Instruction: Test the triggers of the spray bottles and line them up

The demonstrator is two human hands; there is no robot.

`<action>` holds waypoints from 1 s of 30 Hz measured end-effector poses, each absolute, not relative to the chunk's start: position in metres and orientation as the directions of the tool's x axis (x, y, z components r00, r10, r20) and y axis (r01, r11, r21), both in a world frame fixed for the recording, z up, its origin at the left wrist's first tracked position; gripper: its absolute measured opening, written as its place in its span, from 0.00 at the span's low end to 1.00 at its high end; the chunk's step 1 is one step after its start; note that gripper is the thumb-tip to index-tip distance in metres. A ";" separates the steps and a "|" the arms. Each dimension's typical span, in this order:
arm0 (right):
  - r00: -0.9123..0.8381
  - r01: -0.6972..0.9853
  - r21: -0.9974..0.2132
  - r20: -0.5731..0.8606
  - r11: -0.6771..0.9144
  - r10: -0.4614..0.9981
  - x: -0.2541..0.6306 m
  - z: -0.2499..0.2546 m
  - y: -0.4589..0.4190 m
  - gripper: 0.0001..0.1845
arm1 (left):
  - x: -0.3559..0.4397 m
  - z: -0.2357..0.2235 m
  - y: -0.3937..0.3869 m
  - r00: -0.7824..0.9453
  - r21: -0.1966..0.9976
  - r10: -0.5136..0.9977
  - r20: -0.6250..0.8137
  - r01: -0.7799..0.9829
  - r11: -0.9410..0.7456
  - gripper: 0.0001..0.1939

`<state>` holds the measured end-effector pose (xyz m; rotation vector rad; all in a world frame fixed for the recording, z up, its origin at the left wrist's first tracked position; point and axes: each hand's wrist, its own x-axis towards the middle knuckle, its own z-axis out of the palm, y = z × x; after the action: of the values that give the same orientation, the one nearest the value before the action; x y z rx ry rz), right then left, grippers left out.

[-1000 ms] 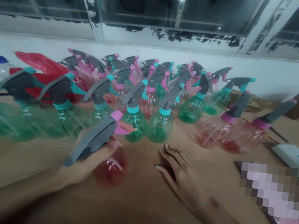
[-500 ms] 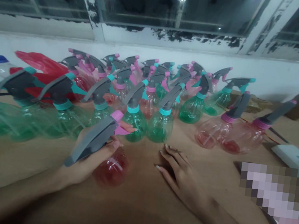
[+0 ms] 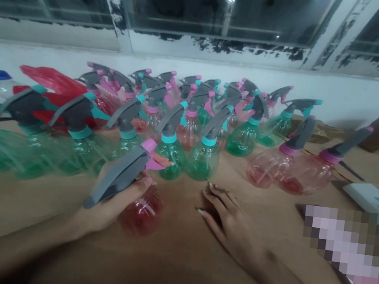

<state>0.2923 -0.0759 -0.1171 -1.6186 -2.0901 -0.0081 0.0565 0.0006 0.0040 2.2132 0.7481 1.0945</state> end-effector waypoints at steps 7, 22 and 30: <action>-0.172 0.905 -0.302 0.383 0.300 0.907 0.293 -0.117 -0.076 0.23 | 0.050 0.010 0.003 0.632 0.685 0.635 0.445 0.216 -0.695 0.08; -0.164 0.910 -0.307 0.345 0.277 0.924 0.292 -0.116 -0.074 0.22 | 0.052 0.002 0.004 0.526 0.713 0.722 0.450 0.274 -0.645 0.09; -0.176 0.910 -0.301 0.340 0.284 0.924 0.290 -0.103 -0.072 0.23 | 0.056 -0.002 0.001 0.519 0.666 0.690 0.505 0.274 -0.693 0.09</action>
<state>0.2905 -0.0721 -0.1025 -1.6425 -2.1061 0.0393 0.0562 0.0008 -0.0015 2.2471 0.7844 1.0695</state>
